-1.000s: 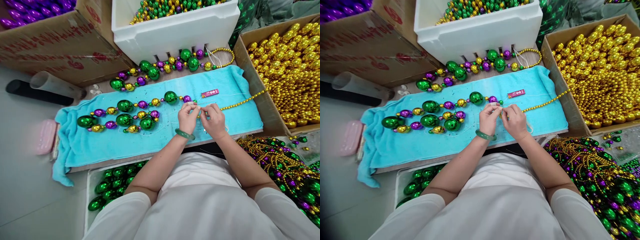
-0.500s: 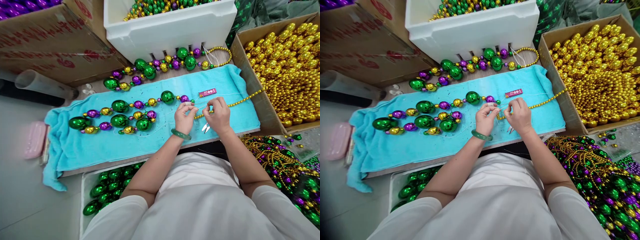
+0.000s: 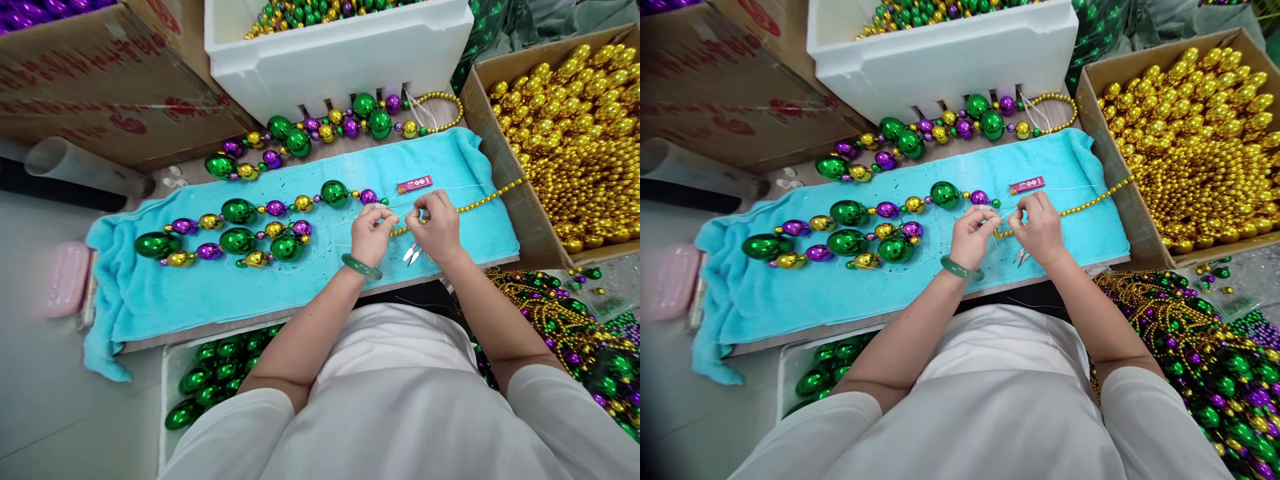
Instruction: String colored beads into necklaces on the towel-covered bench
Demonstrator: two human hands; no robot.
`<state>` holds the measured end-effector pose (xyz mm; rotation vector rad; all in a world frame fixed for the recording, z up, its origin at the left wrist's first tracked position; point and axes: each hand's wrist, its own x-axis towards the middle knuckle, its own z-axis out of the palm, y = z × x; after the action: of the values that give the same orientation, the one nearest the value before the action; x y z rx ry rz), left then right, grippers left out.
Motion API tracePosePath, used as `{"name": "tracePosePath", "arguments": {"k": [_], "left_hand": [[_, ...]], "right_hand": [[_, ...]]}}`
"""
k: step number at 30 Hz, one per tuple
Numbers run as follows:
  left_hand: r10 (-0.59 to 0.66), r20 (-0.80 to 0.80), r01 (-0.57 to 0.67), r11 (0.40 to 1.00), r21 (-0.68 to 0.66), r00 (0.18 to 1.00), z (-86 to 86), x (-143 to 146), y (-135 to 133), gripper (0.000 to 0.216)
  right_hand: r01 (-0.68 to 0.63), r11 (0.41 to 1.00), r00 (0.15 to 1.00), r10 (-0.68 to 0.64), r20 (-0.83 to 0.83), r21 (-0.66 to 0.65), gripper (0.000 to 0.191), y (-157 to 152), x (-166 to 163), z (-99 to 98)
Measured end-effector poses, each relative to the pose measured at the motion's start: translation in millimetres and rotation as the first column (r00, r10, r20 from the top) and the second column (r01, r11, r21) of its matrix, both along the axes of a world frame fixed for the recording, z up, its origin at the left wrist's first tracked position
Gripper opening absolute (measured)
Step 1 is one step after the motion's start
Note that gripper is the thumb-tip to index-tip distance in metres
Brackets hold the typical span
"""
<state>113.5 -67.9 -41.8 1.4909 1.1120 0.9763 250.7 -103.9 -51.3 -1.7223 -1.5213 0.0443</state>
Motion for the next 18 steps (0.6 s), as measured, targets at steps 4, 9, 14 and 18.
{"name": "tracePosePath", "arguments": {"k": [4, 9, 14, 18], "left_hand": [[0.053, 0.077, -0.049, 0.997, -0.061, 0.996, -2.4, -9.2, 5.8, 0.01], [0.172, 0.167, -0.131, 0.963, -0.234, 0.971, -6.5, -29.1, 12.0, 0.01], [0.266, 0.161, -0.161, 0.864, -0.476, 0.95, 0.8, -38.7, 12.3, 0.028], [0.236, 0.154, -0.114, 0.824, -0.556, 0.959, 15.0, -46.2, 17.5, 0.034]], "right_hand": [[-0.123, 0.989, 0.99, 0.116, -0.076, -0.086, 0.012, -4.4, 26.7, 3.5], [0.011, 0.96, 0.989, 0.031, 0.146, -0.279, 0.023, -22.6, 82.2, -0.1], [0.108, 0.898, 0.914, 0.08, 0.398, -0.426, 0.027, -33.8, 101.0, -4.6], [0.159, 0.862, 0.872, 0.106, 0.478, -0.481, 0.024, -28.8, 106.1, -3.8]]}}
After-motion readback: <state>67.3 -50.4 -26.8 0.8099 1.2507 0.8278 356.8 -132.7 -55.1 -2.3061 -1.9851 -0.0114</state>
